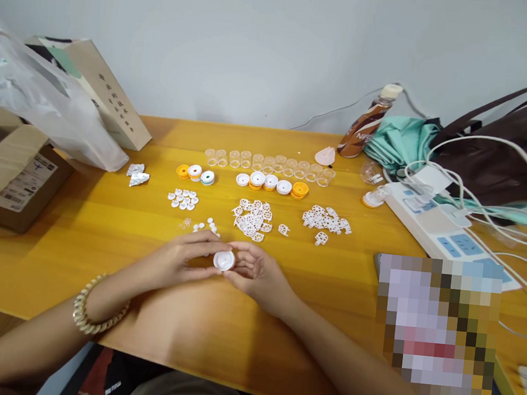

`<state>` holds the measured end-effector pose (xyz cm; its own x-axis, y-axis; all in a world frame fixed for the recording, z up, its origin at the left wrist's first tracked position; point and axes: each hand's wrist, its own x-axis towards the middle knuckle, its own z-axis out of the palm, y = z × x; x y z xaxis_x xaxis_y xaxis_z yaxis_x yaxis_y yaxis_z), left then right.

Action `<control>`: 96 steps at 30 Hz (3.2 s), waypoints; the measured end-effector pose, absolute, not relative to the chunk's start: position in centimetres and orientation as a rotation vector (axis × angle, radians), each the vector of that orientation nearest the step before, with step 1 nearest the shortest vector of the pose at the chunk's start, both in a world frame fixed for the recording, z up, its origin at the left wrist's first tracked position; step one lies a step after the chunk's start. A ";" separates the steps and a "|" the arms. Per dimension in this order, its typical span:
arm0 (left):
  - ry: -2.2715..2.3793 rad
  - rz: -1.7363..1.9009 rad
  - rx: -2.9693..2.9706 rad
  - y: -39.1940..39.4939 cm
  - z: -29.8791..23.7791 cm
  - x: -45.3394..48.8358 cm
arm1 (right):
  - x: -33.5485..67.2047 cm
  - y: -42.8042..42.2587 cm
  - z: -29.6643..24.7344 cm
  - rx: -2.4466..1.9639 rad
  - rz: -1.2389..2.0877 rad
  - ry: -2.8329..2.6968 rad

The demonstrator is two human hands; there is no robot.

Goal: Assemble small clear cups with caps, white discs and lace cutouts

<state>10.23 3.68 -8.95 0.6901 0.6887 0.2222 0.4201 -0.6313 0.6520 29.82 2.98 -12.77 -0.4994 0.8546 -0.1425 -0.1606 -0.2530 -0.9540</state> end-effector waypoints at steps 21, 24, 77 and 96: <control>0.875 0.595 2.296 1.9 -11.1 12.1 | 32.1 3.6 -11.0 -0.935 1.944 -1.750; 0.881 0.588 2.353 1.7 -11.5 12.2 | 32.4 4.0 -10.2 -1.001 1.866 -1.873; 1.138 0.931 2.152 5.8 -8.7 9.8 | 31.5 5.3 -11.2 -1.113 1.308 -1.130; 1.010 1.014 1.829 5.9 -10.7 11.7 | 30.8 4.7 -12.0 -1.040 1.511 -1.079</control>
